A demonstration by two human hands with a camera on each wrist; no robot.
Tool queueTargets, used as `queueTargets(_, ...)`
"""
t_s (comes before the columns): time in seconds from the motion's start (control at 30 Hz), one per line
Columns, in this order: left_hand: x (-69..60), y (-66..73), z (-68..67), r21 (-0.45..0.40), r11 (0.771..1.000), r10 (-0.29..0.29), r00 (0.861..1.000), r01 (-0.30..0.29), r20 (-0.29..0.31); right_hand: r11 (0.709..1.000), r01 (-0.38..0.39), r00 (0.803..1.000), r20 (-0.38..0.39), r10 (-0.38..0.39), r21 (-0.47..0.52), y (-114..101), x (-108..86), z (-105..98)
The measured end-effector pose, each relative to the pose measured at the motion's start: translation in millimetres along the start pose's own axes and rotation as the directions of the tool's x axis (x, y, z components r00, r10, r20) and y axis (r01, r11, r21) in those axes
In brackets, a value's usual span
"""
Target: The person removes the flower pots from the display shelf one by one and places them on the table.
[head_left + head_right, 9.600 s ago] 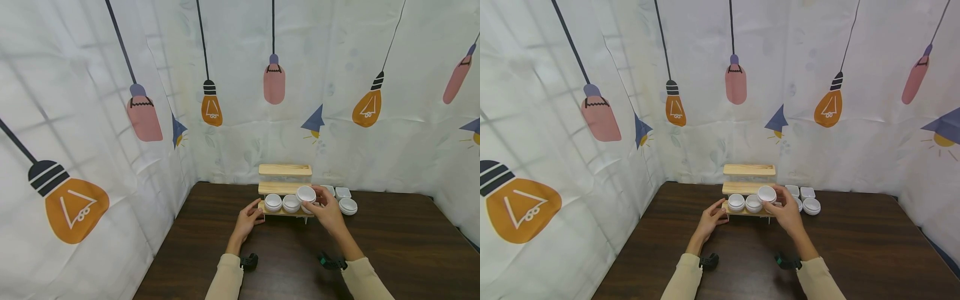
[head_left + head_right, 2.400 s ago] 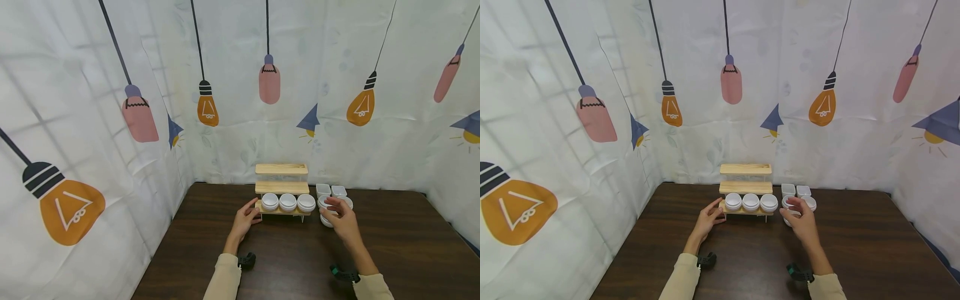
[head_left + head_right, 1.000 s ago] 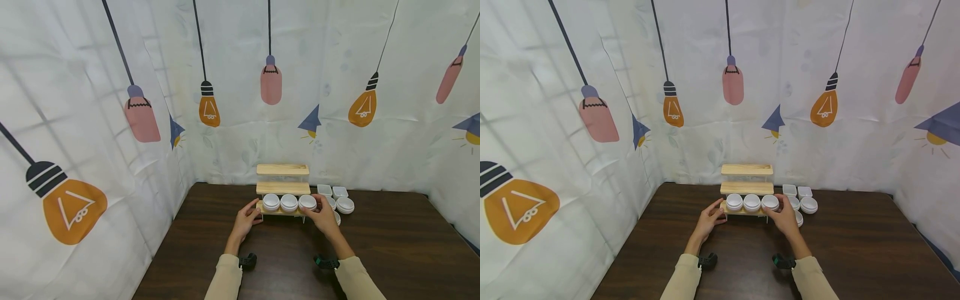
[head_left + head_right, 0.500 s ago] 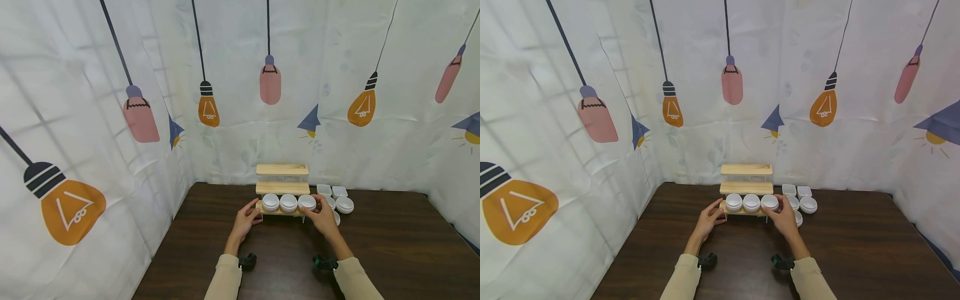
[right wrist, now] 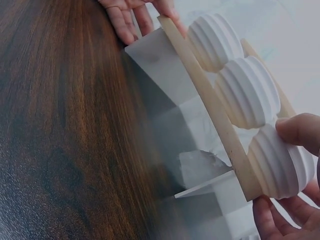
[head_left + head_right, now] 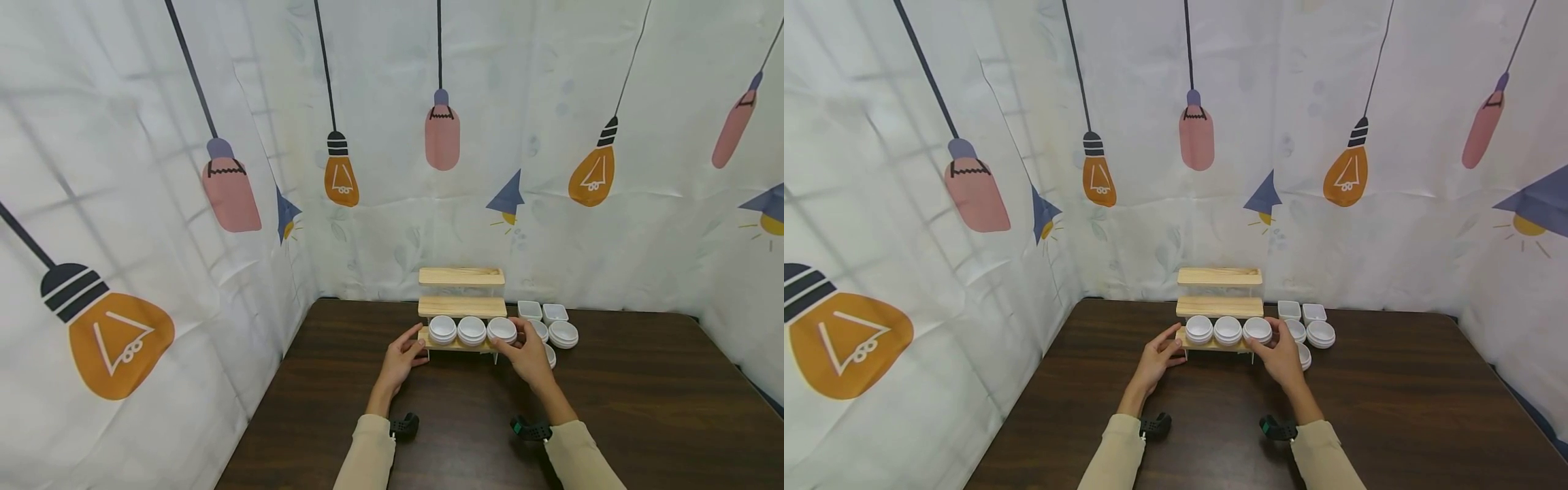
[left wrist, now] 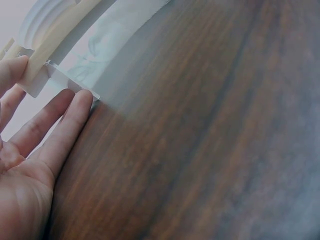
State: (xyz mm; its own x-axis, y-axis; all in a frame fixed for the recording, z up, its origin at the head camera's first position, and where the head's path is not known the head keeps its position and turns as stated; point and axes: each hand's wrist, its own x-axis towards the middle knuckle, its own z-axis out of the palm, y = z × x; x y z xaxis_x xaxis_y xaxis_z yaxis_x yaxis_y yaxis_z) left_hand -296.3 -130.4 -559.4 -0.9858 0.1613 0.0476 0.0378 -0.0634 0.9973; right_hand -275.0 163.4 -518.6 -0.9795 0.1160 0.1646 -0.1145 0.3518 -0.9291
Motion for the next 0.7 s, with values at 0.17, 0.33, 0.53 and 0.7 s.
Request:
queueTargets(0.17, -0.1, 0.7, 0.8, -0.006, 1.0, 0.0, 1.0, 0.0, 0.0, 1.0, -0.005, 1.0, -0.001, 0.005, -0.008, -0.5, -0.1, -0.3)
queueTargets(0.33, -0.4, 1.3, 1.3, -0.006, 1.0, -0.006, 1.0, 0.006, -0.002, 1.0, -0.004, 1.0, 0.001, 0.004, -0.013, -1.5, -0.9, -1.2)
queueTargets(0.53, 0.1, 1.0, 1.2, -0.005, 1.0, -0.009, 1.0, 0.009, -0.008, 1.0, -0.006, 1.0, 0.0, 0.006, -0.003, -3.4, -2.6, -2.5)
queueTargets(0.7, -0.3, 1.0, 1.4, -0.008, 1.0, -0.009, 1.0, 0.009, -0.012, 1.0, -0.016, 1.0, 0.009, 0.016, -0.006, -3.6, -3.8, -3.9)
